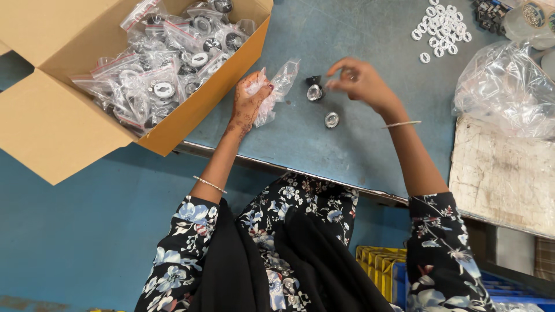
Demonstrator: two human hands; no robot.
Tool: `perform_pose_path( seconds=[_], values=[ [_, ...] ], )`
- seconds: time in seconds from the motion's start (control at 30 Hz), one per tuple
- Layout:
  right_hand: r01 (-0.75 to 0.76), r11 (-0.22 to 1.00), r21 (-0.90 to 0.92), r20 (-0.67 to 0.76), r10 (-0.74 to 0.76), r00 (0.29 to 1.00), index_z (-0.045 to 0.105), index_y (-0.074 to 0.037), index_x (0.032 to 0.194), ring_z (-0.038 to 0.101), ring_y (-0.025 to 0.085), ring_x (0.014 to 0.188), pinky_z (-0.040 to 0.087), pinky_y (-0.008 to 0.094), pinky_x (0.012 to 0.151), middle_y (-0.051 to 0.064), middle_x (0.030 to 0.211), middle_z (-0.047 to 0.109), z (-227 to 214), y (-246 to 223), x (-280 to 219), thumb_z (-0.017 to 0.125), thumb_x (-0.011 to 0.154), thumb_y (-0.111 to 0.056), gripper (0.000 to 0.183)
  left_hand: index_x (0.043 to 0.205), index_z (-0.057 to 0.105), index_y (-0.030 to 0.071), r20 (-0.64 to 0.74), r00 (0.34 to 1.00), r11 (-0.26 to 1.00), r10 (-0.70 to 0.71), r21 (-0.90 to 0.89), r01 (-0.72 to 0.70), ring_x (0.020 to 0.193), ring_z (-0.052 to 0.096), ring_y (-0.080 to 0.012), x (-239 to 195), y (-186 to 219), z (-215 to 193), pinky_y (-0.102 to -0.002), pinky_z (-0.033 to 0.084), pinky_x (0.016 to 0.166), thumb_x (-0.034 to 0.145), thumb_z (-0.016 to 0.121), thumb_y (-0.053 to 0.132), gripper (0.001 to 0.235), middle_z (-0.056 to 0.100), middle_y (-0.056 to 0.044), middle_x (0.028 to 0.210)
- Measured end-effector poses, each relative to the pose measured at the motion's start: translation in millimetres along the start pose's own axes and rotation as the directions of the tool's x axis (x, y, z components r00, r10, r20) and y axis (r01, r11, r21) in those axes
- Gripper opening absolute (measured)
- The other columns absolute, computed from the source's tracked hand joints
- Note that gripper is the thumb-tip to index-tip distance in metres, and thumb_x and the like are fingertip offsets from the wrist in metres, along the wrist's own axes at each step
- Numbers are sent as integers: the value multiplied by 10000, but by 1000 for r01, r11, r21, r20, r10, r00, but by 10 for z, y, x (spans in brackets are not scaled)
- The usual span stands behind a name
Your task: The person repeatedly picks small black and white plastic components from a table, places them into clear plastic bags, and puts the filled bags into a cardboard box. The process is continuous and repetitive throughout the clip.
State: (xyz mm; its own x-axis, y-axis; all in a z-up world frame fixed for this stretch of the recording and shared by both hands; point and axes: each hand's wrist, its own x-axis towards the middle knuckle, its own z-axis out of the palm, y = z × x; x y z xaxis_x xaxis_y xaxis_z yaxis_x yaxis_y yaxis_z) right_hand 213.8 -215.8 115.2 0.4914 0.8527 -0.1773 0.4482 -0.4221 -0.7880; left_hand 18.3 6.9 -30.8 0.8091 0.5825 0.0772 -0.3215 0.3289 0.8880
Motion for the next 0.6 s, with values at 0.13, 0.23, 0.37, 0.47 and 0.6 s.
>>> perform_pose_path(
  seconds=[0.13,0.23,0.37,0.47,0.6],
  values=[
    [190,685,-703,81,-188,979,700,-167,1230,633,320,896,512,457,713,132,973,603,344,-306,-13,837,759,-352,525,1033,657,28,4,1000,1000,-4,-1,4,814,644,-96,11,-6,11,-256,541,691,884,686,8,154,670,-20,947],
    [154,670,-726,52,-170,984,706,-162,1181,637,347,957,520,494,748,128,1051,632,405,-338,21,832,780,-369,469,1036,656,28,7,1000,1000,0,-1,0,815,648,-99,29,14,12,-259,543,690,884,684,6,157,672,-22,952],
    [200,767,-610,8,-247,969,701,-100,1123,645,324,954,525,458,783,129,1072,672,310,-180,71,824,814,-313,394,1040,653,27,5,1000,1000,3,-4,-3,818,652,-103,30,30,-5,-262,545,690,884,682,4,161,674,-24,958],
    [145,861,-487,-3,-168,986,707,-90,1092,632,287,860,517,428,770,134,996,671,245,-19,77,815,842,-313,352,1043,652,27,11,1000,1000,-8,-7,8,820,655,-105,12,6,3,-265,547,689,884,680,2,163,675,-26,962],
    [96,910,-403,-66,-133,989,695,-79,1039,585,263,819,492,396,749,123,932,636,252,119,68,794,920,-302,271,1046,650,26,17,1000,1000,-12,-10,13,822,660,-109,6,3,16,-268,550,689,884,678,0,167,678,-29,969]
  ],
)
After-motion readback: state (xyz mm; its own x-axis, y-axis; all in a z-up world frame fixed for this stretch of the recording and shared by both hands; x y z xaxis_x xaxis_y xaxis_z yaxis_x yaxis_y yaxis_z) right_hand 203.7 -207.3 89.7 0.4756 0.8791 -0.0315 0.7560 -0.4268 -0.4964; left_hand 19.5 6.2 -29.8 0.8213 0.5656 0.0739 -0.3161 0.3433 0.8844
